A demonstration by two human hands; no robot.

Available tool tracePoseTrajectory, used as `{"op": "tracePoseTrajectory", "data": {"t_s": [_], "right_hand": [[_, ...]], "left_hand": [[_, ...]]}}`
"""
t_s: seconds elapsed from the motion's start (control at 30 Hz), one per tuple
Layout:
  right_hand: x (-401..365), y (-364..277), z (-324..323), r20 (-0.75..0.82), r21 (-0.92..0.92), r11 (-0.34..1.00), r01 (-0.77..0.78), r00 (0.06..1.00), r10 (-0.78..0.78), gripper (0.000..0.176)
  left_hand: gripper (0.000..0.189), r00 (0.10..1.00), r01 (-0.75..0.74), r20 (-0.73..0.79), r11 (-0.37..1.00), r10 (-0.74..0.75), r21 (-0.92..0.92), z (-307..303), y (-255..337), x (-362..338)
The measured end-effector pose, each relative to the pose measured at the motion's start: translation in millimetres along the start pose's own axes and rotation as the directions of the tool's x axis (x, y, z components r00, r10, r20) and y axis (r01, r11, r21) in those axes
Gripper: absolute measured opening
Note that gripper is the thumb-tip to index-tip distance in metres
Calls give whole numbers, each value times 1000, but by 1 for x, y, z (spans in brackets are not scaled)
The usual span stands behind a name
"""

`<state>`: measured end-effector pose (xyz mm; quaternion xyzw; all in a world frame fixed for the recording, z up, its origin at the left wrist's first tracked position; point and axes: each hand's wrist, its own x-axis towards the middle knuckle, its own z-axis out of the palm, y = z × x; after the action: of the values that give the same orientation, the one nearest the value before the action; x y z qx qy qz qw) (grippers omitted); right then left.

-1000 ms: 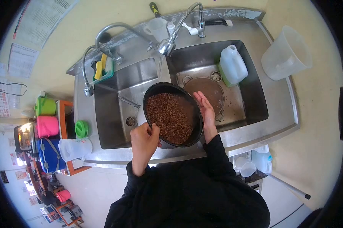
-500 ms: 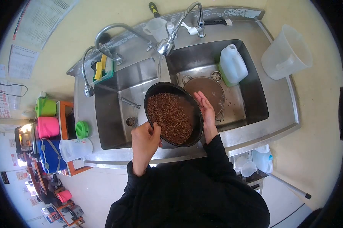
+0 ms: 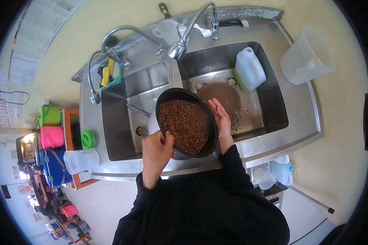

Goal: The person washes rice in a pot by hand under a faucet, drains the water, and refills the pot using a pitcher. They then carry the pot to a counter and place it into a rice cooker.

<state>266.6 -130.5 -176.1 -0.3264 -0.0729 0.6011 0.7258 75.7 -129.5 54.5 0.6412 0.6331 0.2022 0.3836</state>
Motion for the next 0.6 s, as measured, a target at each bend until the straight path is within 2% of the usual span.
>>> {"op": "tracePoseTrajectory", "data": {"t_s": [0.07, 0.17, 0.47, 0.57, 0.6], "right_hand": [[-1, -1, 3, -13, 68, 998, -16, 1000, 17, 48], [0, 0, 0, -14, -33, 999, 5, 1000, -5, 48], [0, -3, 3, -35, -3, 1000, -12, 999, 11, 48], [-1, -2, 4, -7, -65, 998, 21, 1000, -21, 58], [-1, -2, 4, -12, -45, 999, 11, 1000, -11, 54]], "left_hand": [[34, 1000, -2, -1, 1000, 2, 1, 1, -1, 1], [34, 1000, 3, 5, 1000, -3, -1, 1, 0, 1], [34, 1000, 0, 7, 1000, 0, 4, 2, 3, 3], [34, 1000, -13, 9, 1000, 13, 8, 3, 2, 4], [34, 1000, -15, 10, 1000, 15, 7, 3, 2, 4]]}}
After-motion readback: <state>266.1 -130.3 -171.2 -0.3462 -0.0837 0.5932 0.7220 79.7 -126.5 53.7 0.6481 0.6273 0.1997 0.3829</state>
